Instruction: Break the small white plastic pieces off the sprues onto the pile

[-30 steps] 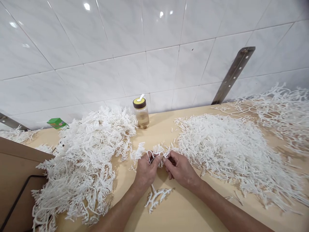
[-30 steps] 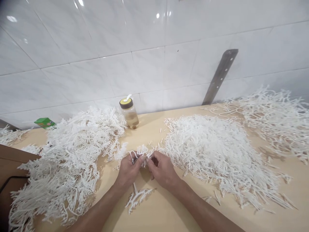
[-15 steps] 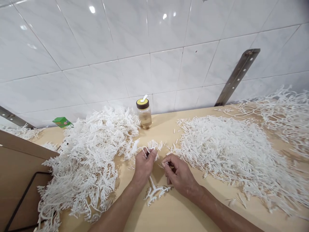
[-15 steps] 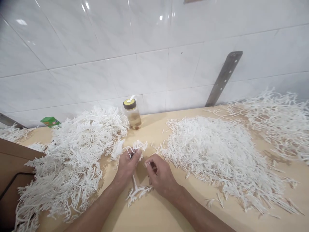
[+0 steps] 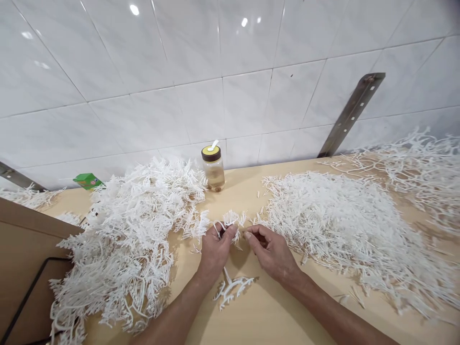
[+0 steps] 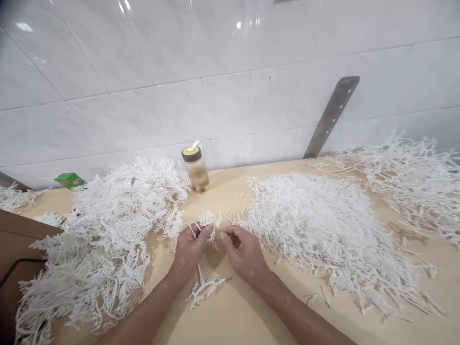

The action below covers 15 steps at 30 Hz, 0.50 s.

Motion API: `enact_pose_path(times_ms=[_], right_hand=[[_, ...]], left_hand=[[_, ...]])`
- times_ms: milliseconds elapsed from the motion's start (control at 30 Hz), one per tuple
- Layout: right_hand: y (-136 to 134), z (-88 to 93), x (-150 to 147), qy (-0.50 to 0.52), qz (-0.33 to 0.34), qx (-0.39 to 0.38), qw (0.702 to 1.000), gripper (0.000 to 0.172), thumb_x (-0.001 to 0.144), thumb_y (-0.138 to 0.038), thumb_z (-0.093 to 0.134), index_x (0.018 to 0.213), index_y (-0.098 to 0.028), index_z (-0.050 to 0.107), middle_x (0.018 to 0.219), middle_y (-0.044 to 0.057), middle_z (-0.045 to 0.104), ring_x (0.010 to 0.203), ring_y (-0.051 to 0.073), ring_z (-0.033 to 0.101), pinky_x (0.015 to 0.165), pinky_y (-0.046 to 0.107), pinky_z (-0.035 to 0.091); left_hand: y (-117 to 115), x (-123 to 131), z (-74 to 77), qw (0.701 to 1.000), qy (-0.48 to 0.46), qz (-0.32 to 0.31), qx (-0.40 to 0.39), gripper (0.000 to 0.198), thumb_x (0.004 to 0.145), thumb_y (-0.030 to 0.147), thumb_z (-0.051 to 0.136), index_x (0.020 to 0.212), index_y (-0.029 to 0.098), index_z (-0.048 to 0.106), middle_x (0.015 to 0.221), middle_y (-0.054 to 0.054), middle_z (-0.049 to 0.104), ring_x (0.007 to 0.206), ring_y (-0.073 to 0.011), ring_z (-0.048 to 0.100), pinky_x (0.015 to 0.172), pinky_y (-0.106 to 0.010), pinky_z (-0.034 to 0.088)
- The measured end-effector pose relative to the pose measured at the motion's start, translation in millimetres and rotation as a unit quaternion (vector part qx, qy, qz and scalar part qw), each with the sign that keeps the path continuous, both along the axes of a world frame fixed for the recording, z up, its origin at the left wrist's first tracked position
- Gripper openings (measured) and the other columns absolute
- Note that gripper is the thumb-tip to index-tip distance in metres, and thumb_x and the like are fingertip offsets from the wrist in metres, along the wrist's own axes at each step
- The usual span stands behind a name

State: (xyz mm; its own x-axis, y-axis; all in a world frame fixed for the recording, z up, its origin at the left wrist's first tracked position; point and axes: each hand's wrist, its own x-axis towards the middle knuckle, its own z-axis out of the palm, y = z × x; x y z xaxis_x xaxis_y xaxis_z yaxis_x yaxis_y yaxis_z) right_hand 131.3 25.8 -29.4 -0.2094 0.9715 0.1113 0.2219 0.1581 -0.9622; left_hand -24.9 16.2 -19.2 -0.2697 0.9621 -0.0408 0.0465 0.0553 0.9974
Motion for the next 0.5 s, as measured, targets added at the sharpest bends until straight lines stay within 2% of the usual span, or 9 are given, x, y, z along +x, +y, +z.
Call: enact_pose_path(times_ms=[100, 233, 400, 500], right_hand=[[0, 5.3, -1, -0.011, 0.026, 0.02, 0.999, 0.032, 0.091, -0.049, 0.056, 0.079, -0.019, 0.063, 0.066, 0.0, 0.056, 0.061, 0.014, 0.049, 0.057, 0.026, 0.041], [1, 5.1, -3, -0.003, 0.03, 0.0, 1.0, 0.037, 0.087, -0.05, 0.06, 0.066, -0.02, 0.052, 0.059, -0.003, 0.045, 0.057, 0.012, 0.042, 0.053, 0.025, 0.037], [4, 7.0, -2, 0.024, 0.041, -0.066, 0.997, 0.03, 0.085, -0.048, 0.062, 0.076, -0.02, 0.059, 0.063, -0.002, 0.052, 0.056, 0.012, 0.045, 0.049, 0.024, 0.04], [4, 7.6, -1, 0.023, 0.051, -0.077, 0.995, 0.028, 0.085, -0.048, 0.061, 0.084, -0.02, 0.064, 0.067, 0.0, 0.057, 0.056, 0.013, 0.048, 0.048, 0.023, 0.042]], left_hand=[[-4, 6, 0.9, 1.0, 0.01, 0.0, 0.016, 0.035, 0.075, 0.048, 0.073, 0.068, 0.016, 0.063, 0.062, 0.001, 0.056, 0.061, -0.0121, 0.048, 0.059, -0.022, 0.038], [-8, 12, 1.5, 0.999, 0.031, -0.004, 0.023, 0.03, 0.078, 0.046, 0.07, 0.072, 0.017, 0.065, 0.066, 0.0, 0.062, 0.068, -0.0151, 0.056, 0.067, -0.024, 0.043], [-10, 12, 0.8, 0.998, 0.049, 0.014, 0.027, 0.029, 0.08, 0.044, 0.07, 0.073, 0.017, 0.065, 0.069, -0.001, 0.063, 0.069, -0.0147, 0.055, 0.067, -0.024, 0.043], [-10, 10, -1.4, 0.999, 0.03, 0.03, 0.032, 0.029, 0.078, 0.044, 0.072, 0.073, 0.017, 0.063, 0.068, 0.0, 0.061, 0.069, -0.0144, 0.054, 0.065, -0.024, 0.042]])
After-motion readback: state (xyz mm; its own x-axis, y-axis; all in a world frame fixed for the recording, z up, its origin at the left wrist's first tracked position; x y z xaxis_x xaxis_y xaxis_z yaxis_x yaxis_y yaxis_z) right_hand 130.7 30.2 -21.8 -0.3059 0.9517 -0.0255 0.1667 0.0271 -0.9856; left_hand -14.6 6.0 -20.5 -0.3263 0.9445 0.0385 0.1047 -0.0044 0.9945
